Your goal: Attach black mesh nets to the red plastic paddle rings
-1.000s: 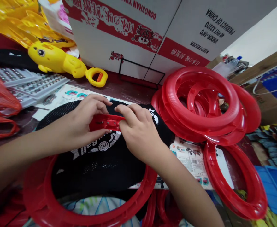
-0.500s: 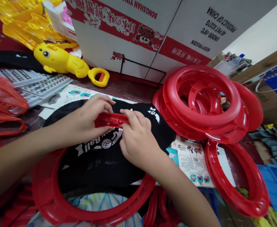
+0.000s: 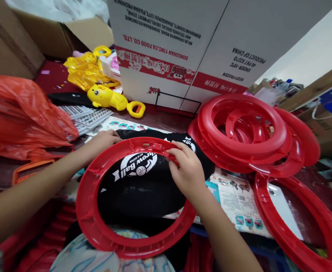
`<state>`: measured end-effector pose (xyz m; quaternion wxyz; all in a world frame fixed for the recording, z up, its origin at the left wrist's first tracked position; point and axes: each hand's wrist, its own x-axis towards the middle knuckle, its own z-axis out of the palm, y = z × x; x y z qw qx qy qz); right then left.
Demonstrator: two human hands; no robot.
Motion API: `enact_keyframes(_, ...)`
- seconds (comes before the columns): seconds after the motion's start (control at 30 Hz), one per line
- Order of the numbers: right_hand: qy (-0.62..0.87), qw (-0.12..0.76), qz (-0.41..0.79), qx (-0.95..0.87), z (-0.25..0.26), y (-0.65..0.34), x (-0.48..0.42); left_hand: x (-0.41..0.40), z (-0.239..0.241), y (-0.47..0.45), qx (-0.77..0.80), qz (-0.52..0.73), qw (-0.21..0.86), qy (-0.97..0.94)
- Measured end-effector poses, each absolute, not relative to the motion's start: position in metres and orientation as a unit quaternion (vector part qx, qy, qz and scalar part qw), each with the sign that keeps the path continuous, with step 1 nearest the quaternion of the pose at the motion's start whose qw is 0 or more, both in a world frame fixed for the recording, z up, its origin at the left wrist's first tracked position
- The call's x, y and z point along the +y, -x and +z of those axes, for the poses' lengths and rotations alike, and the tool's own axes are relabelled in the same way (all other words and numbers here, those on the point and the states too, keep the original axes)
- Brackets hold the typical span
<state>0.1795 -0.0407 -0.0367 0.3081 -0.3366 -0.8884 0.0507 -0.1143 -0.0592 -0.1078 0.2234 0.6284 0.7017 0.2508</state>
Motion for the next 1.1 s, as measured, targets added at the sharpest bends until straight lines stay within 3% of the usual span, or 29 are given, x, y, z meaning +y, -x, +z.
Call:
enact_keyframes(0.13, 0.343, 0.318, 0.033, -0.883, -0.031, -0.187, -0.047, -0.073, -0.112, 0.107, 0.706, 0.277, 0.220, -0.614)
enact_keyframes(0.33, 0.332, 0.319, 0.022, -0.887, -0.020, -0.194, -0.046, -0.082, -0.080, 0.108, 0.686, 0.411, 0.242, -0.549)
enact_keyframes(0.53, 0.380, 0.305, 0.096, -0.868, -0.012, -0.199, 0.000, -0.091, -0.005, 0.128, 0.642, 0.571, 0.162, -0.485)
enact_keyframes(0.67, 0.393, 0.288, 0.102, -0.867, -0.029, -0.179, 0.041, -0.116, 0.049, 0.131, 0.605, 0.611, 0.103, -0.500)
enact_keyframes(0.77, 0.359, 0.281, 0.115, -0.882, -0.038, -0.161, 0.057, -0.146, 0.074, 0.115, 0.555, 0.593, 0.131, -0.569)
enact_keyframes(0.93, 0.284, 0.338, 0.267, -0.857, -0.004, -0.148, 0.026, -0.181, 0.088, 0.083, 0.481, 0.478, 0.288, -0.676)
enact_keyframes(1.0, 0.180, 0.352, 0.457, -0.797, 0.022, -0.149, -0.007, -0.181, 0.088, 0.076, 0.453, 0.429, 0.326, -0.710)
enact_keyframes(1.1, 0.179, 0.222, 0.595, -0.752, 0.051, -0.154, -0.054, -0.174, 0.081, 0.069, 0.425, 0.389, 0.335, -0.746)
